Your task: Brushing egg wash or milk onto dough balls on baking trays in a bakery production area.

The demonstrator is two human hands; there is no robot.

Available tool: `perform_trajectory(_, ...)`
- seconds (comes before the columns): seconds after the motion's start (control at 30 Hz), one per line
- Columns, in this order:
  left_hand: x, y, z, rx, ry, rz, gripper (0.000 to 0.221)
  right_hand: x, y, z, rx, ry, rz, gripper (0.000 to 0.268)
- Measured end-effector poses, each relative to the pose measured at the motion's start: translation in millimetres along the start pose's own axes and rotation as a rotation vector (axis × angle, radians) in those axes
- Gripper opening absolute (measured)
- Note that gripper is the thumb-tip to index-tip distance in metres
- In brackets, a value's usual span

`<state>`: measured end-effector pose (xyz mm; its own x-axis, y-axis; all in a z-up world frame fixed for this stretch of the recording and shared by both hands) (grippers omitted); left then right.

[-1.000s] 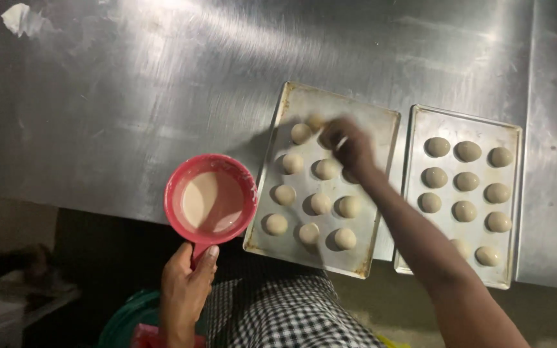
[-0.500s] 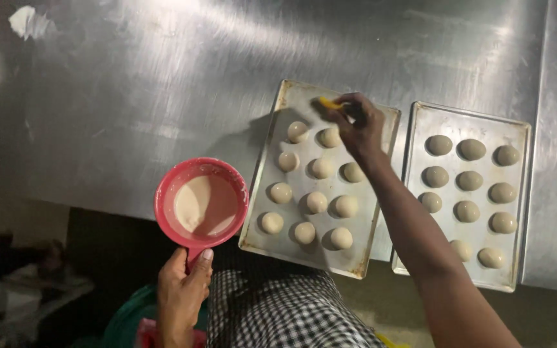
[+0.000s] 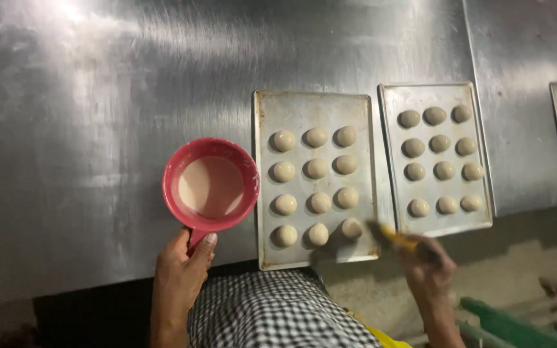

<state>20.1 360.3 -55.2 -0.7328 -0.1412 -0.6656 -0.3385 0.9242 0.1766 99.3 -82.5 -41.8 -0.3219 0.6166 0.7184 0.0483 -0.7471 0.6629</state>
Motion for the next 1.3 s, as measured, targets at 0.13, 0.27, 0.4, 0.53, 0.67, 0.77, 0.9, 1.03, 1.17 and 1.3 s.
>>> perform_trajectory(0.13,-16.6,31.2,20.9,0.073,-0.07,0.097,0.031,26.2,-40.0,-19.9,-0.412,-0.031,-0.35,0.013)
perform_trajectory(0.27,-33.8,53.2,32.3,0.086,-0.109,0.295,0.027,118.5,-131.9,-30.6,-0.321,0.034,-0.012,0.014)
perform_trajectory(0.4,-42.9,65.4,38.9,0.184,-0.142,0.194,0.025,39.2,-123.9,-60.4,-0.315,-0.36,0.27,0.018)
perform_trajectory(0.53,-41.7,77.4,43.6,0.256,-0.072,0.156,0.022,-3.3,-22.7,-71.3,-0.758,-0.314,0.215,0.022)
perform_trajectory(0.67,-29.8,84.7,57.5,0.306,-0.143,0.139,0.022,-16.7,-32.8,-57.8,-0.936,-0.251,-0.261,0.018)
perform_trajectory(0.77,-22.3,85.1,60.6,0.315,-0.085,0.135,0.021,56.1,-104.3,-8.3,-0.695,-0.081,-0.258,0.015)
perform_trajectory(0.9,-15.4,87.8,57.8,0.326,-0.055,0.062,0.021,94.4,-176.6,20.5,-0.291,-0.05,0.188,0.027)
perform_trajectory(1.03,-1.7,101.2,61.7,0.27,-0.02,0.03,0.022,-91.2,-106.2,27.4,-0.371,-0.3,0.212,0.026)
perform_trajectory(1.17,-3.6,107.1,55.8,0.261,0.042,0.049,0.021,-54.9,-42.1,69.3,-0.642,-0.24,-0.009,0.012)
perform_trajectory(1.3,16.6,106.5,81.6,0.256,0.017,0.048,0.025,-42.0,-111.5,93.7,-0.729,-0.042,-0.221,0.016)
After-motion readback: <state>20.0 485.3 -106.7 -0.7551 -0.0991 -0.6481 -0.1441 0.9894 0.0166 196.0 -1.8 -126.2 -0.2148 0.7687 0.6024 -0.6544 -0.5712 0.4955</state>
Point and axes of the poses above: each hand's wrist, its own z-axis towards the middle knuckle, its own y-axis out of the back of the hand, x = y × z, the point moved 6 cm from there along z, towards the middle knuckle, and after that the axes turned 8 degrees about y, right-handed, at the moved point
